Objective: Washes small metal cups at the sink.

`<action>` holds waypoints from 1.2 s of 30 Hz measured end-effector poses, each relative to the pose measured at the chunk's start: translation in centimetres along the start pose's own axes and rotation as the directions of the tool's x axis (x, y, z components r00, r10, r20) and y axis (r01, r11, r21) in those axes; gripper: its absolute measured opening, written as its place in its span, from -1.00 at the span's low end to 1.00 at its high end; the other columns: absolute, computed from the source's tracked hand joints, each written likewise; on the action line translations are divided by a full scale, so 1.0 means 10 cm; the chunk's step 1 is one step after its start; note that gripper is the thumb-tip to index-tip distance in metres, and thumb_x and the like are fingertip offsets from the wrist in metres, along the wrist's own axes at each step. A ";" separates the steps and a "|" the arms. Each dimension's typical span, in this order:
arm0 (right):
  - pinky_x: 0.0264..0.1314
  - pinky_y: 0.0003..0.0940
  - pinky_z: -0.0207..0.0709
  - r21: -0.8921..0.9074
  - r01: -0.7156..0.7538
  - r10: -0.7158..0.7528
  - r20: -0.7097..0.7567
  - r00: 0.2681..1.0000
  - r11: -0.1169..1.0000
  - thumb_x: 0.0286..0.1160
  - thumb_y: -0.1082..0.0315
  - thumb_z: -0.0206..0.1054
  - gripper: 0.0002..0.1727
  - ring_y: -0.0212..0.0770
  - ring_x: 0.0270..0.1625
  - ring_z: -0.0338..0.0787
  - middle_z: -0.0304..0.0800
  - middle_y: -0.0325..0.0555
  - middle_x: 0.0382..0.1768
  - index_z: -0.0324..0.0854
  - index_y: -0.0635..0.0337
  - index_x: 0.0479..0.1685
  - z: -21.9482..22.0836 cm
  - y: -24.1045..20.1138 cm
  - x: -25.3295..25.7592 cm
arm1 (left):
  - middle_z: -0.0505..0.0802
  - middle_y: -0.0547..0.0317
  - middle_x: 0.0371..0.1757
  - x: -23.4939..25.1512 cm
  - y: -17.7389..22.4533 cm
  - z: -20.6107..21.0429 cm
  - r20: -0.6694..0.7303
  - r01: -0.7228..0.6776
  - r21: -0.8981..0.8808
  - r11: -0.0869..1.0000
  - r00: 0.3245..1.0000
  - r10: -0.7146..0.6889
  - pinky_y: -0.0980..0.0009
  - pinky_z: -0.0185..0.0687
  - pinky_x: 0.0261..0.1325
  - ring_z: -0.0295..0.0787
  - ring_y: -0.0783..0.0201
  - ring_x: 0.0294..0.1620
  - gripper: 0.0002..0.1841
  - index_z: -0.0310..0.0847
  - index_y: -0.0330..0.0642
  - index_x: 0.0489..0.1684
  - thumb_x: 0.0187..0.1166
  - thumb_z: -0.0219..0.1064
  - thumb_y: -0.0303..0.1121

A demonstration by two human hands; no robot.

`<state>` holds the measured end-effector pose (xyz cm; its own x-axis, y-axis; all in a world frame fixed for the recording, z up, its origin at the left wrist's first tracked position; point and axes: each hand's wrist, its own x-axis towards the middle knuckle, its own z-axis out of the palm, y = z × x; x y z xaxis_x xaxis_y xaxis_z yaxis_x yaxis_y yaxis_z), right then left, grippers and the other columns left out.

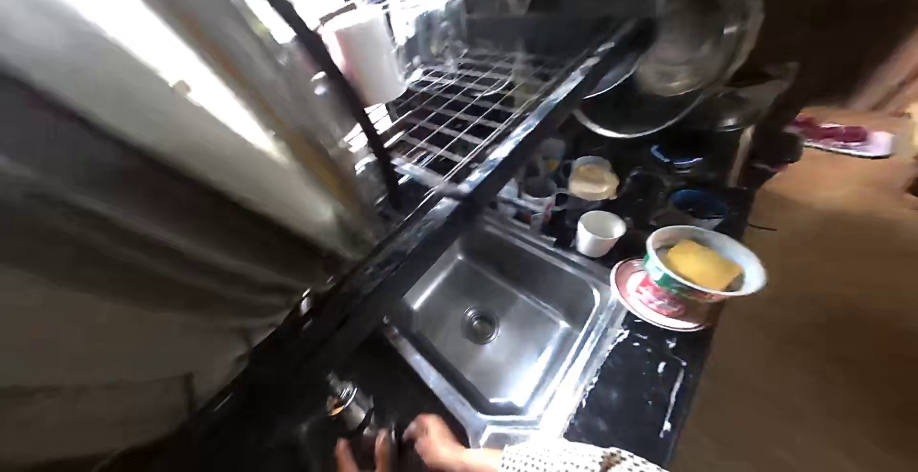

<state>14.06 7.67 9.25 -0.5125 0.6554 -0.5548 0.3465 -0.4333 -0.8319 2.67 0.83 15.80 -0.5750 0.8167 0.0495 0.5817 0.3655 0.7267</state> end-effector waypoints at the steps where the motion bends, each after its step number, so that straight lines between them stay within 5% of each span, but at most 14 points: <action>1: 0.39 0.08 0.53 0.001 0.090 -0.090 -0.002 0.996 0.996 0.81 0.37 0.01 -0.62 0.16 0.21 0.75 0.76 0.34 0.14 0.66 0.42 0.27 -0.03 -0.08 -0.06 | 0.74 -0.53 0.27 -0.01 0.03 0.01 -0.005 0.001 0.083 0.997 1.000 0.000 -0.25 0.55 0.42 0.74 -0.33 0.30 -0.24 0.37 -0.58 0.54 0.50 0.50 -0.14; 4: 0.12 -0.21 0.58 0.053 0.207 -0.209 0.025 0.978 0.977 0.87 0.33 -0.03 -0.61 -0.16 -0.13 0.70 0.75 0.11 -0.12 0.65 0.45 0.19 -0.06 -0.24 -0.14 | 0.83 -0.41 0.18 -0.03 0.01 0.12 -0.048 -0.068 0.201 0.977 0.996 0.079 -0.32 0.66 0.21 0.84 -0.34 0.14 -0.37 0.59 -0.49 0.39 0.42 0.56 -0.21; 9: -0.51 -0.52 0.36 0.234 0.065 -0.099 0.138 0.985 0.970 0.88 0.23 0.01 -0.65 -0.49 -0.61 0.41 0.44 -0.38 -0.60 0.64 0.28 -0.09 -0.17 -0.20 -0.02 | 0.73 -0.36 0.42 -0.15 0.09 0.17 -0.005 -0.062 0.258 0.964 0.998 0.066 -0.20 0.66 0.33 0.77 -0.29 0.34 -0.39 0.59 -0.41 0.46 0.46 0.53 -0.23; 14: -0.54 -0.51 0.32 0.187 0.071 -0.108 0.199 0.974 0.980 0.84 0.28 0.05 -0.70 -0.48 -0.63 0.38 0.43 -0.38 -0.63 0.57 0.20 -0.27 -0.30 -0.22 -0.03 | 0.69 -0.32 0.49 -0.21 0.01 0.22 0.005 -0.079 0.131 0.988 0.997 0.079 -0.13 0.56 0.49 0.68 -0.24 0.47 -0.39 0.60 -0.44 0.44 0.44 0.52 -0.23; 17: -0.50 -0.49 0.37 0.105 0.120 -0.138 0.197 0.971 0.987 0.85 0.27 0.02 -0.67 -0.47 -0.61 0.41 0.43 -0.36 -0.61 0.56 0.20 -0.30 -0.35 -0.27 -0.04 | 0.66 -0.33 0.50 -0.20 -0.12 0.29 -0.056 -0.089 -0.135 0.987 0.995 0.082 -0.03 0.38 0.65 0.56 -0.16 0.56 -0.41 0.55 -0.51 0.43 0.60 0.26 -0.15; 19: -0.49 -0.48 0.39 0.089 0.123 -0.140 0.222 0.965 0.988 0.87 0.25 -0.01 -0.67 -0.45 -0.60 0.40 0.39 -0.35 -0.60 0.54 0.21 -0.26 -0.34 -0.32 -0.10 | 0.60 -0.40 0.52 -0.12 -0.15 0.30 -0.044 0.039 -0.339 0.940 0.997 -0.057 0.07 0.30 0.69 0.50 -0.10 0.60 -0.46 0.44 -0.59 0.50 0.77 0.03 -0.24; 22: -0.53 -0.48 0.33 0.113 0.129 -0.155 0.260 0.953 0.985 0.86 0.23 -0.01 -0.67 -0.45 -0.64 0.35 0.35 -0.37 -0.63 0.52 0.18 -0.28 -0.26 -0.33 -0.19 | 0.55 -0.24 0.62 0.07 -0.19 0.20 0.178 0.422 -0.605 0.675 0.898 -0.402 0.16 0.25 0.71 0.43 0.06 0.65 -0.43 0.37 -0.44 0.62 0.94 -0.27 -0.16; 24: -0.56 -0.50 0.31 0.170 0.105 -0.149 0.273 0.950 0.980 0.86 0.23 -0.03 -0.68 -0.47 -0.66 0.32 0.32 -0.40 -0.65 0.51 0.15 -0.25 -0.26 -0.32 -0.21 | 0.81 0.03 0.17 0.13 -0.30 0.16 0.361 0.605 -0.697 0.384 0.759 -0.541 0.18 0.67 0.19 0.75 0.22 0.13 -0.47 0.57 -0.19 0.39 0.90 -0.16 0.01; 25: -0.60 -0.53 0.29 0.220 0.083 -0.145 0.285 0.948 0.972 0.86 0.23 -0.04 -0.69 -0.49 -0.69 0.30 0.31 -0.43 -0.67 0.51 0.12 -0.22 -0.28 -0.31 -0.22 | 0.83 0.09 -0.18 0.15 -0.37 0.16 0.449 0.643 -0.717 0.271 0.722 -0.526 0.17 0.77 -0.14 0.80 0.22 -0.21 -0.49 0.61 -0.11 0.12 0.87 -0.15 0.07; 27: -0.65 -0.56 0.25 0.303 0.019 -0.115 0.301 0.947 0.953 0.89 0.23 -0.07 -0.69 -0.50 -0.72 0.28 0.31 -0.44 -0.70 0.52 0.11 -0.17 -0.31 -0.30 -0.22 | 0.75 0.14 -0.49 0.14 -0.48 0.15 0.575 0.664 -0.740 0.108 0.708 -0.410 0.16 0.76 -0.34 0.76 0.19 -0.45 -0.44 0.57 -0.05 -0.25 0.85 -0.21 0.16; 29: -0.67 -0.56 0.27 0.270 -0.024 -0.047 0.252 0.967 0.963 0.90 0.22 -0.04 -0.67 -0.49 -0.73 0.31 0.36 -0.42 -0.69 0.59 0.17 -0.12 -0.32 -0.26 -0.18 | 0.83 0.09 -0.37 0.11 -0.48 0.11 0.589 0.644 -0.764 0.046 0.724 -0.359 0.15 0.81 -0.20 0.84 0.15 -0.31 -0.43 0.60 -0.08 -0.17 0.85 -0.20 0.15; 31: -0.57 -0.49 0.34 0.069 -0.059 0.048 0.161 0.986 0.996 0.89 0.22 0.02 -0.65 -0.43 -0.65 0.37 0.43 -0.31 -0.60 0.66 0.26 -0.03 -0.31 -0.23 -0.14 | 0.88 -0.03 -0.15 0.11 -0.41 0.09 0.503 0.611 -0.781 0.133 0.740 -0.446 0.11 0.82 -0.02 0.88 0.11 -0.14 -0.50 0.62 -0.21 0.11 0.85 -0.07 0.05; 33: -0.23 -0.34 0.49 -0.141 -0.089 0.104 0.106 0.989 0.986 0.88 0.23 0.04 -0.62 -0.32 -0.40 0.53 0.60 -0.10 -0.36 0.68 0.34 0.12 -0.30 -0.19 -0.11 | 0.85 -0.17 0.06 0.13 -0.30 0.11 0.300 0.560 -0.733 0.387 0.775 -0.556 0.09 0.74 0.19 0.83 0.08 0.05 -0.54 0.62 -0.38 0.28 0.83 0.12 -0.09; 36: 0.13 -0.15 0.55 -0.245 -0.056 0.075 0.070 0.995 0.968 0.89 0.26 -0.01 -0.58 -0.11 -0.11 0.70 0.76 0.15 -0.06 0.65 0.38 0.30 -0.27 -0.11 -0.13 | 0.69 -0.42 0.29 0.15 -0.18 0.13 -0.016 0.413 -0.565 0.714 0.860 -0.510 0.08 0.53 0.41 0.64 -0.05 0.29 -0.51 0.44 -0.60 0.39 0.72 0.32 -0.29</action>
<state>16.44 8.98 10.92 -0.5390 0.5756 -0.6149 0.5567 -0.3045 -0.7729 1.50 2.03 13.64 -0.8006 0.5088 -0.3165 -0.1469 0.3455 0.9269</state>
